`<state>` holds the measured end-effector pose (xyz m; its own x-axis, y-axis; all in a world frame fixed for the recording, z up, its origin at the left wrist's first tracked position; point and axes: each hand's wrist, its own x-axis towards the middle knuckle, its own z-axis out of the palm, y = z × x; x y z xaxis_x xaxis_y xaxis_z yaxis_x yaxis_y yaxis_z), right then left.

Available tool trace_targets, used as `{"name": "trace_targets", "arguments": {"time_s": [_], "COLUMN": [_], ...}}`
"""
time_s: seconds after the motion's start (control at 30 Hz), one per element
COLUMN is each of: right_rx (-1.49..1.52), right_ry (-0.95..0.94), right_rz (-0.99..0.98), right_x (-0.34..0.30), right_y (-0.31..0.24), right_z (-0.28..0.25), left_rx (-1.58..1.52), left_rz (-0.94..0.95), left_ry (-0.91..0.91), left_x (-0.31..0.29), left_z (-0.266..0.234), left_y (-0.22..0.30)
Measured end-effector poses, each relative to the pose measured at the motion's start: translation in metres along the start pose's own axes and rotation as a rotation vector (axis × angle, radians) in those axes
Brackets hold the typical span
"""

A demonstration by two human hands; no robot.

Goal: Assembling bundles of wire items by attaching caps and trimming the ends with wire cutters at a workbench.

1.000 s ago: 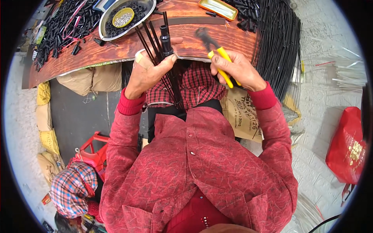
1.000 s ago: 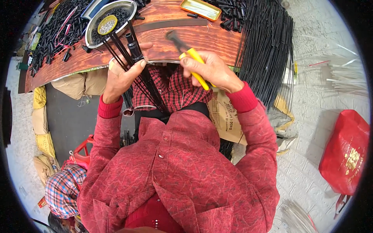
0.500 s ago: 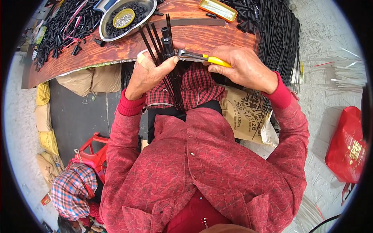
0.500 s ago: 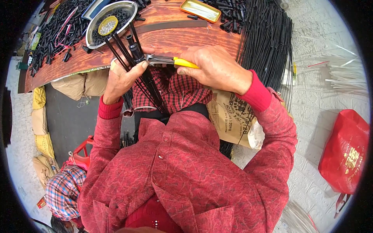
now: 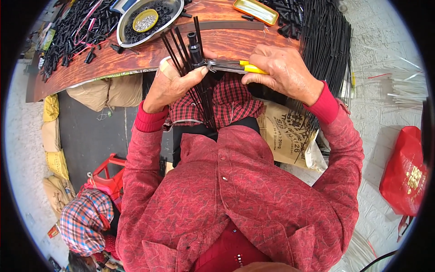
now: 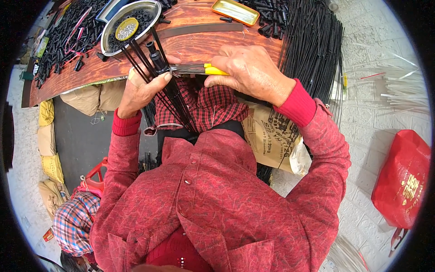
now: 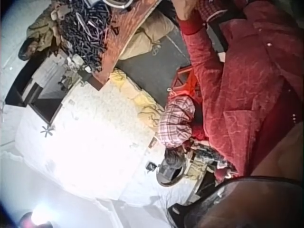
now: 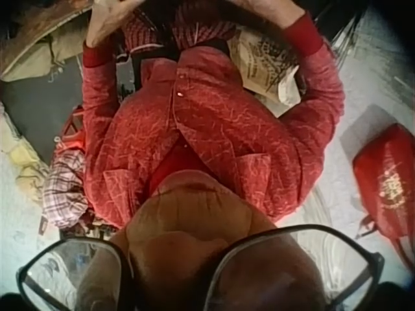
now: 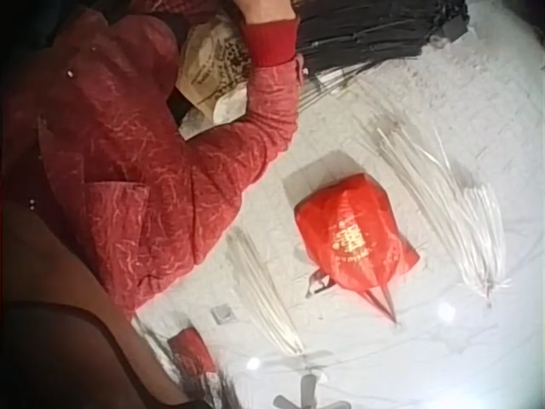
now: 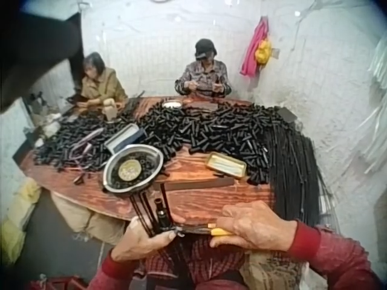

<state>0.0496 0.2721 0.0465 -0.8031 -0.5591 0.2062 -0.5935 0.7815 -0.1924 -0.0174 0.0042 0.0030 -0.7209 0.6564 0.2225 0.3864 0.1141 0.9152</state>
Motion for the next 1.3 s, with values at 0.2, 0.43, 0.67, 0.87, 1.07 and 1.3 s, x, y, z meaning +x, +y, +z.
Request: {"name": "trace_targets", "arguments": {"time_s": [0.2, 0.43, 0.67, 0.87, 1.07, 1.3], "right_rx": [0.164, 0.993, 0.998, 1.002, 1.005, 1.163], "right_ry": [-0.037, -0.399, -0.421, -0.421, -0.472, -0.55], "right_rz": [0.006, 0.363, 0.372, 0.361, 0.431, 0.531], "right_x": [-0.002, -0.001, -0.004, -0.001, 0.002, 0.003], "right_y": [0.003, 0.009, 0.012, 0.008, 0.004, -0.006], "right_z": [0.006, 0.006, 0.005, -0.002, -0.007, -0.005], "left_rx": [-0.046, -0.148, -0.159, -0.169, -0.178, -0.24], "left_rz": [-0.024, -0.015, -0.109, -0.095, -0.047, -0.042], "left_ry": [-0.039, -0.051, 0.037, 0.03, 0.102, 0.107], "left_x": [-0.001, -0.004, -0.01, -0.011, -0.008, -0.007], "left_z": [-0.006, -0.003, 0.006, 0.006, 0.011, 0.005], "left_y": [0.001, -0.001, 0.01, 0.008, 0.002, -0.002]}}
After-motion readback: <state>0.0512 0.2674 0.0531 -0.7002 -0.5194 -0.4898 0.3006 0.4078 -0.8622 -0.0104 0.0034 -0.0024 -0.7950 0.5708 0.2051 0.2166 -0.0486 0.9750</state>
